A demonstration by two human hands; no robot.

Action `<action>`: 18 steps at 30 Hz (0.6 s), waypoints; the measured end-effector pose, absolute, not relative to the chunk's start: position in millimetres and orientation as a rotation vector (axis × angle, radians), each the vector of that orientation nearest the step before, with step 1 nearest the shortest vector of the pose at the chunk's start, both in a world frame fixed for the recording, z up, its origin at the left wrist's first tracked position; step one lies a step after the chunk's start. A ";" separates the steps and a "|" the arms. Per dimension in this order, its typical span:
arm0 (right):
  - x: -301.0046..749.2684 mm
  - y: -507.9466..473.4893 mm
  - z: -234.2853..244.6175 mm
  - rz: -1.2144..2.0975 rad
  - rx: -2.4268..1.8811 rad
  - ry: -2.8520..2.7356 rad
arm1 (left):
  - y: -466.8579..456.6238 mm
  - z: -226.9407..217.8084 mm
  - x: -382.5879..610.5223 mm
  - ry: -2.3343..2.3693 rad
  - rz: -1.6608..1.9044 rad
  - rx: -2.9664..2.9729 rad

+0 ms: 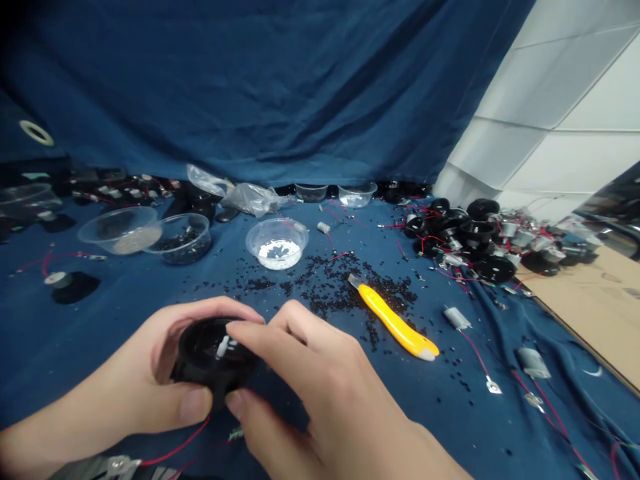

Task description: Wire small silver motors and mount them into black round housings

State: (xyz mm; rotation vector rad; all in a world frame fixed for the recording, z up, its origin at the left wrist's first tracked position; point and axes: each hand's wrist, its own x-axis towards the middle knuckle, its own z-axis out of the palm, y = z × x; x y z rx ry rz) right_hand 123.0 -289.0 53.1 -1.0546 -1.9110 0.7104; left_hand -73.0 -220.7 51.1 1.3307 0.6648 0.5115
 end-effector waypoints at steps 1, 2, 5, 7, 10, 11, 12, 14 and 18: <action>122.6 -287.0 53.2 0.730 -1.048 -1.904 | -220.8 51.8 -72.8 0.666 0.507 1.325; 122.0 -285.7 53.8 0.747 -1.050 -1.903 | -220.8 52.5 -72.4 0.669 0.501 1.319; 120.0 -285.3 57.5 0.776 -1.072 -1.892 | -220.3 52.5 -70.2 0.669 0.479 1.289; 123.4 -286.2 59.1 0.769 -1.099 -1.890 | -218.1 48.7 -68.9 0.682 0.463 1.250; 147.3 -286.0 50.4 0.610 -1.330 -1.923 | -208.3 34.2 -68.7 0.698 0.434 1.207; 160.7 -285.8 43.4 0.498 -1.483 -1.923 | -203.2 27.3 -68.7 0.689 0.425 1.204; 175.9 -285.9 34.6 0.386 -1.664 -1.905 | -197.6 19.6 -68.7 0.670 0.419 1.207; 207.2 -287.7 13.7 0.195 -2.057 -1.878 | -186.8 3.6 -67.7 0.627 0.414 1.207; 246.0 -296.9 -22.0 0.186 -2.283 -1.856 | -175.9 -22.3 -64.2 0.621 0.441 1.195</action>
